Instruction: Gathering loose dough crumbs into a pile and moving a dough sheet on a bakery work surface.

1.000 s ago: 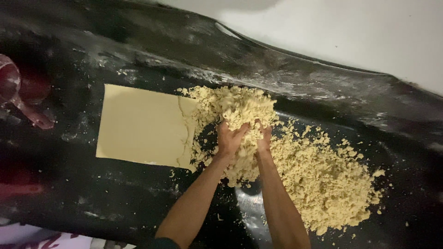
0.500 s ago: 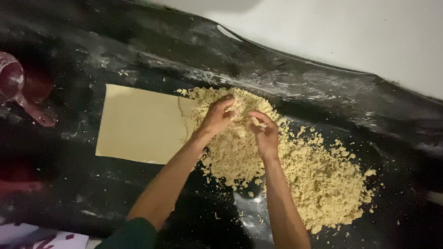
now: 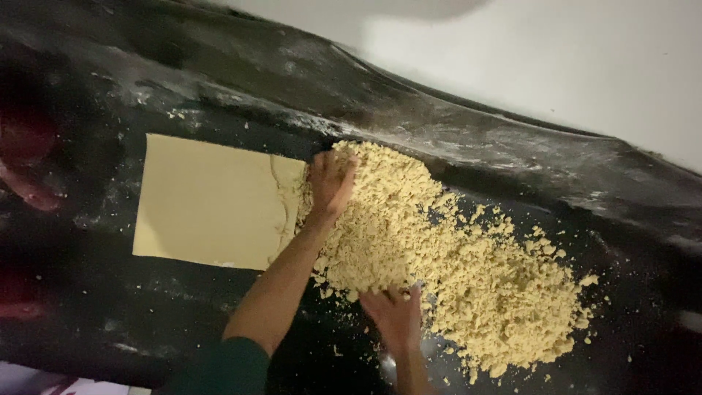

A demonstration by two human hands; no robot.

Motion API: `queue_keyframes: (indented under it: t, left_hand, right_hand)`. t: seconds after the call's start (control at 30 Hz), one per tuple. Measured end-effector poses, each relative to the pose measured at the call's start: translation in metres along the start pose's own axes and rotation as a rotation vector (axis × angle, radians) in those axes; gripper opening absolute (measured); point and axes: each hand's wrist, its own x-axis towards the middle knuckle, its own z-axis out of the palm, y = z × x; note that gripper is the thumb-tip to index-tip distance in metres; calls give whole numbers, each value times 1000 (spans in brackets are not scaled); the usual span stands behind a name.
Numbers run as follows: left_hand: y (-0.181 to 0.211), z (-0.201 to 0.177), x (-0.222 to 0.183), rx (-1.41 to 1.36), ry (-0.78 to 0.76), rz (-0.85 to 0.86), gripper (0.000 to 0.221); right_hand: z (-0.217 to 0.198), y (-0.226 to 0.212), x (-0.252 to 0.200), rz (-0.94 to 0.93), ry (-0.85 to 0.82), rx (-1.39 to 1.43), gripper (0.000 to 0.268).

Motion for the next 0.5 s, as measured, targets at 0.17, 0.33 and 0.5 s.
queue_keyframes:
  t: [0.17, 0.33, 0.5]
  left_hand:
    - [-43, 113, -81, -1967, -600, -132, 116]
    - [91, -95, 46, -426, -1050, -522, 103]
    - [37, -12, -11, -466, -1009, -549, 79]
  right_hand:
    - [155, -43, 37, -213, -242, 53, 94]
    - [145, -66, 62, -272, -147, -153, 94]
    - [127, -85, 84, -339, 34, -420, 101]
